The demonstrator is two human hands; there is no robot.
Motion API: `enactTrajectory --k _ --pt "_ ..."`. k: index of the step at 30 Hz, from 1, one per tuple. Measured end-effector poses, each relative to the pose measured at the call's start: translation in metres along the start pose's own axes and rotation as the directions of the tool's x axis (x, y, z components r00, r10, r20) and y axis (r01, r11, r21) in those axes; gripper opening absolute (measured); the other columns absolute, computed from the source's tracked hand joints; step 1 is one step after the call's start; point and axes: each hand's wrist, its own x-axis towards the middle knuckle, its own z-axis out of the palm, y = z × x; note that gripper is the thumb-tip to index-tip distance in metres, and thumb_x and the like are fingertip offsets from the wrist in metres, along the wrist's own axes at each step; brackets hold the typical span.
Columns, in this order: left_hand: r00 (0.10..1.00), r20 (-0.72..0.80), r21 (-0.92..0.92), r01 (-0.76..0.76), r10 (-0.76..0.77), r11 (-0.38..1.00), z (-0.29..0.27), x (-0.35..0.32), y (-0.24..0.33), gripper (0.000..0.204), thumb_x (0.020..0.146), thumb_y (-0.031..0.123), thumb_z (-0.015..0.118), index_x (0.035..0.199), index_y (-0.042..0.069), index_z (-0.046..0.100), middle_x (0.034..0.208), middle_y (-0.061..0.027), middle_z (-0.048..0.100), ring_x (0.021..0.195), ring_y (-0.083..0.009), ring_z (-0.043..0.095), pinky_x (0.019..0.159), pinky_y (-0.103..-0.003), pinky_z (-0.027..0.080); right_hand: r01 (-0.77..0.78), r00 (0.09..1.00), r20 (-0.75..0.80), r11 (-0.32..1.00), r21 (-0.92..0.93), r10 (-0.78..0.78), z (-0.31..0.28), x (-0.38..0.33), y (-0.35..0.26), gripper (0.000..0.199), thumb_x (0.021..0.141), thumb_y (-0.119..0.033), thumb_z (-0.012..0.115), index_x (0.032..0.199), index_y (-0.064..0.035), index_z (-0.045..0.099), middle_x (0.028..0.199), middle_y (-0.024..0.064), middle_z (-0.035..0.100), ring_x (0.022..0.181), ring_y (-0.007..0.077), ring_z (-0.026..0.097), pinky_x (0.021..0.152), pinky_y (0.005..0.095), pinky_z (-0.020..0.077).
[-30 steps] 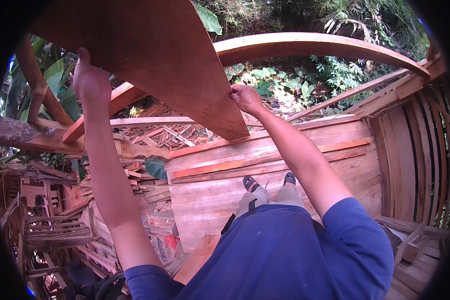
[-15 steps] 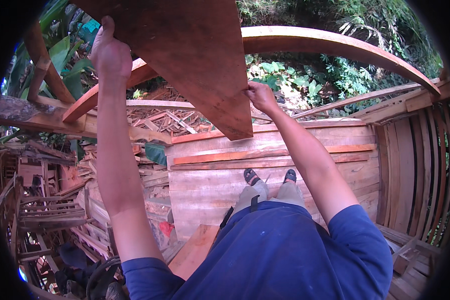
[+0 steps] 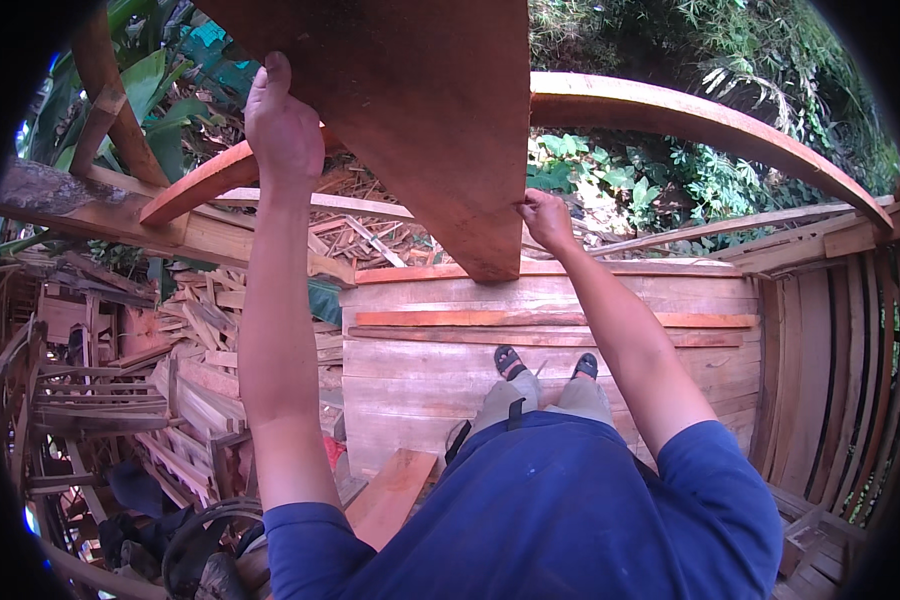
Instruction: The person constructs the hull of a wooden boat by hand. They select and position long wooden planks along the curved frame, then use a hammer to drive nails into the planks to secure them to the structure.
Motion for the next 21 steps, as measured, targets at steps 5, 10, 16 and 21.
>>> enactTrajectory --k 5,10,16,21 --pt "0.998 0.04 -0.058 -0.046 0.048 0.997 0.022 -0.002 0.003 0.025 0.099 0.029 0.055 0.108 0.006 0.058 0.112 -0.005 0.064 0.102 -0.0142 0.06 0.09 -0.03 0.047 0.046 0.999 -0.009 0.993 -0.107 -0.047 -0.007 0.008 -0.006 0.017 0.083 -0.028 0.069 0.096 -0.0161 0.072 0.085 0.0108 0.07 0.079 0.0291 0.068 0.071 0.0405 0.0516" --pt "0.996 -0.006 -0.068 -0.094 0.094 0.993 0.034 -0.011 0.004 0.028 0.099 0.029 0.054 0.112 0.005 0.056 0.115 -0.0056 0.063 0.103 -0.014 0.06 0.092 -0.031 0.047 0.129 0.991 -0.013 0.976 -0.173 -0.134 -0.004 0.002 0.01 0.018 0.081 -0.034 0.068 0.092 -0.0203 0.071 0.088 0.0118 0.07 0.084 0.0336 0.067 0.073 0.0456 0.0524" --pt "0.999 -0.012 -0.046 -0.038 0.037 0.998 0.024 -0.018 -0.002 0.026 0.099 0.03 0.054 0.104 0.005 0.057 0.102 -0.0043 0.066 0.09 -0.0121 0.062 0.082 -0.029 0.051 0.168 0.983 -0.044 0.967 -0.19 -0.179 0.002 -0.006 0.02 0.018 0.076 -0.028 0.072 0.091 -0.0165 0.072 0.081 0.0106 0.07 0.077 0.0322 0.067 0.07 0.0435 0.0527" --pt "0.999 -0.009 -0.025 -0.051 0.051 0.998 0.021 -0.013 -0.003 0.029 0.099 0.033 0.053 0.107 0.005 0.055 0.104 -0.0052 0.064 0.092 -0.0125 0.062 0.084 -0.03 0.051 0.17 0.972 0.182 0.978 -0.12 -0.147 -0.011 -0.002 0.013 0.03 0.09 -0.029 0.058 0.116 -0.0204 0.068 0.108 0.0195 0.066 0.104 0.0367 0.061 0.09 0.0437 0.048"
